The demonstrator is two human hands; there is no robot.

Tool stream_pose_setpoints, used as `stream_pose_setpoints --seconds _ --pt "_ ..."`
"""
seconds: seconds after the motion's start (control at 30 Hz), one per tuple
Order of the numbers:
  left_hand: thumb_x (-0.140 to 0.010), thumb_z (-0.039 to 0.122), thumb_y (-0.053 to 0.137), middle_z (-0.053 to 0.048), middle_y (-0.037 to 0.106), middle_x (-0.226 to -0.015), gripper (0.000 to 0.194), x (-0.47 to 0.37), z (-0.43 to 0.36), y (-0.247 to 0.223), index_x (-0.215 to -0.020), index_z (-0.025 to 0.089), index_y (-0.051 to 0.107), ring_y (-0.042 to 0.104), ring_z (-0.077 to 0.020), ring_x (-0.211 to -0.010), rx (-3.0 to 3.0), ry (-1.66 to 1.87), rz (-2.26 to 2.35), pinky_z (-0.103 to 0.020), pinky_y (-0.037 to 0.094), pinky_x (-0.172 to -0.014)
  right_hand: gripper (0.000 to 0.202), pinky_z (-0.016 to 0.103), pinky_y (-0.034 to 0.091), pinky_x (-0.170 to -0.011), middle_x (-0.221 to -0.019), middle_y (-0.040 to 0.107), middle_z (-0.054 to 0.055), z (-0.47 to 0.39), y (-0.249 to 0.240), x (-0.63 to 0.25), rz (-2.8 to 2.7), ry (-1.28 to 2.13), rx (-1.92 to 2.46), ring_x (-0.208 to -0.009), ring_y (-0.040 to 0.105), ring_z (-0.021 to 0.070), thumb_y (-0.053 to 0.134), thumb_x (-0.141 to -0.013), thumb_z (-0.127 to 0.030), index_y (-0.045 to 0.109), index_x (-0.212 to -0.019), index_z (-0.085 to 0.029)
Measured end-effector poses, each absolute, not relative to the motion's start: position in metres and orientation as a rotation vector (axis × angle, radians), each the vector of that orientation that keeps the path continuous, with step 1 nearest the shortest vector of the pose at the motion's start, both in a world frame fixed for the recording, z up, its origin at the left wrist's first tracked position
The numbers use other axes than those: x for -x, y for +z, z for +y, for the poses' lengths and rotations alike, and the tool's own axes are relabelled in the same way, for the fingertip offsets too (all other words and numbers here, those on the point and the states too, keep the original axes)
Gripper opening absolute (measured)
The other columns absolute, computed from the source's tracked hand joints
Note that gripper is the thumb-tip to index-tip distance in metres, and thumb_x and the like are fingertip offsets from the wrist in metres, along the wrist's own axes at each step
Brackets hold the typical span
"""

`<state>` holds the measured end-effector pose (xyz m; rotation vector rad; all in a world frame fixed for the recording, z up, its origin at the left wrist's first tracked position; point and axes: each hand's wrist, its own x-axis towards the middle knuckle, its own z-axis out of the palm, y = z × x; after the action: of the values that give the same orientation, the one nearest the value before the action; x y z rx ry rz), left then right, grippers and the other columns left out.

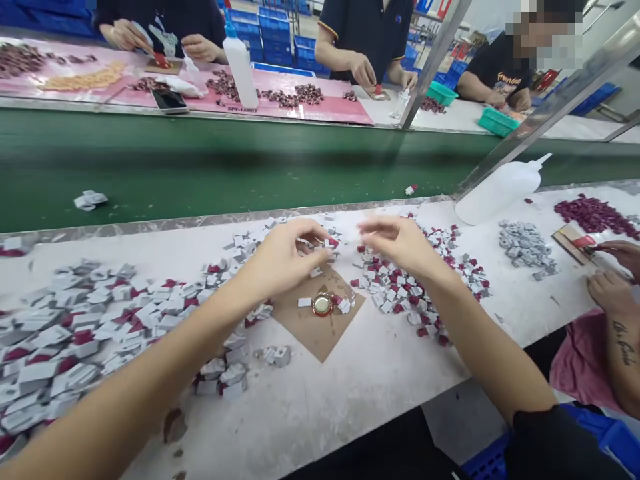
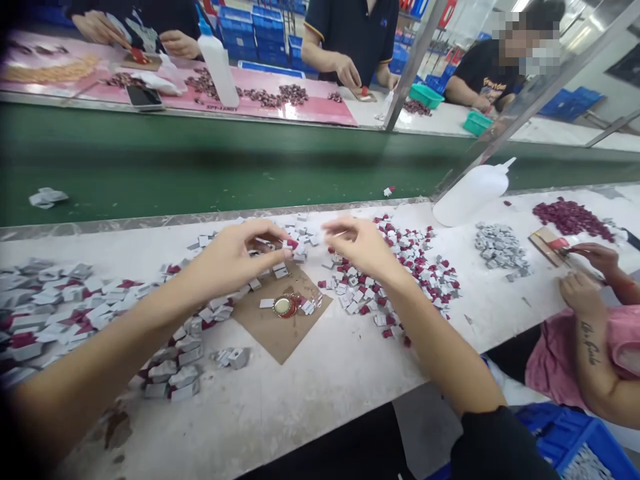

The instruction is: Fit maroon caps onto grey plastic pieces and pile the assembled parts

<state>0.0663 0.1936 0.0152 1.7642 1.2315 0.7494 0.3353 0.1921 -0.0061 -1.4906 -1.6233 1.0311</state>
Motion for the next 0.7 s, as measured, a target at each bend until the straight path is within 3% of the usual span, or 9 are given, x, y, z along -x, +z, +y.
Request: stream_pose_setpoints --seconds 0.1,0.17,0.33,0.53,0.63,0.7 --pt "-0.084 0.038 0.088 -0.010 0.083 -0.098 0.017 -0.058 0.236 0.021 -0.093 0.025 0.083 0.077 -0.0337 -0.100 -1.793 0.799 1.444 -0.045 0.065 -0.092 0.034 0.048 0.061 -0.114 -0.131 0.085 0.014 0.256 -0.005 -0.380 -1.609 0.384 1.974 -0.113 0.081 0.0303 0.074 -0.094 -0.018 0.087 -0.125 -0.021" --pt "-0.080 0.035 0.092 -0.010 0.082 -0.098 0.020 -0.053 0.264 0.021 -0.093 0.024 0.081 0.077 -0.0339 -0.100 -1.714 0.802 1.555 -0.044 0.064 -0.092 0.033 0.051 0.056 -0.121 -0.134 0.083 0.019 0.294 -0.006 -0.407 -1.527 0.277 2.104 -0.125 0.078 0.0360 0.072 -0.094 -0.019 0.085 -0.124 -0.015" --pt "-0.082 0.024 0.091 -0.009 0.082 -0.099 0.020 -0.061 0.321 0.005 -0.088 0.023 0.072 0.079 -0.0313 -0.099 -1.573 0.795 1.701 -0.042 0.063 -0.094 0.021 0.052 0.060 -0.108 -0.107 0.084 0.019 0.345 -0.025 -0.431 -1.429 0.296 2.257 -0.117 0.077 0.0413 0.088 -0.084 -0.035 0.080 -0.096 -0.020" --pt "-0.087 0.014 0.085 -0.010 0.082 -0.102 0.022 -0.078 0.354 -0.018 -0.083 0.023 0.065 0.079 -0.0300 -0.104 -1.596 0.653 1.796 -0.039 0.061 -0.095 0.014 0.048 0.059 -0.107 -0.099 0.083 0.013 0.354 -0.043 -0.413 -1.461 0.371 2.138 -0.110 0.078 0.0336 0.079 -0.079 -0.015 0.071 -0.088 -0.023" --pt "-0.087 0.014 0.082 -0.013 0.082 -0.107 0.019 -0.073 0.355 -0.021 -0.086 0.023 0.065 0.078 -0.0323 -0.103 -1.597 0.579 1.809 -0.043 0.061 -0.095 0.015 0.048 0.061 -0.107 -0.096 0.083 0.011 0.351 -0.036 -0.405 -1.495 0.445 2.011 -0.102 0.079 0.0313 0.079 -0.078 -0.014 0.071 -0.087 -0.023" --pt "-0.084 0.015 0.084 -0.016 0.081 -0.118 0.021 -0.069 0.351 -0.019 -0.094 0.022 0.067 0.076 -0.0375 -0.114 -1.611 0.557 1.831 -0.048 0.060 -0.101 0.015 0.047 0.064 -0.103 -0.095 0.083 0.010 0.346 -0.028 -0.397 -1.508 0.496 1.930 -0.098 0.080 0.0299 0.080 -0.078 -0.016 0.071 -0.087 -0.023"
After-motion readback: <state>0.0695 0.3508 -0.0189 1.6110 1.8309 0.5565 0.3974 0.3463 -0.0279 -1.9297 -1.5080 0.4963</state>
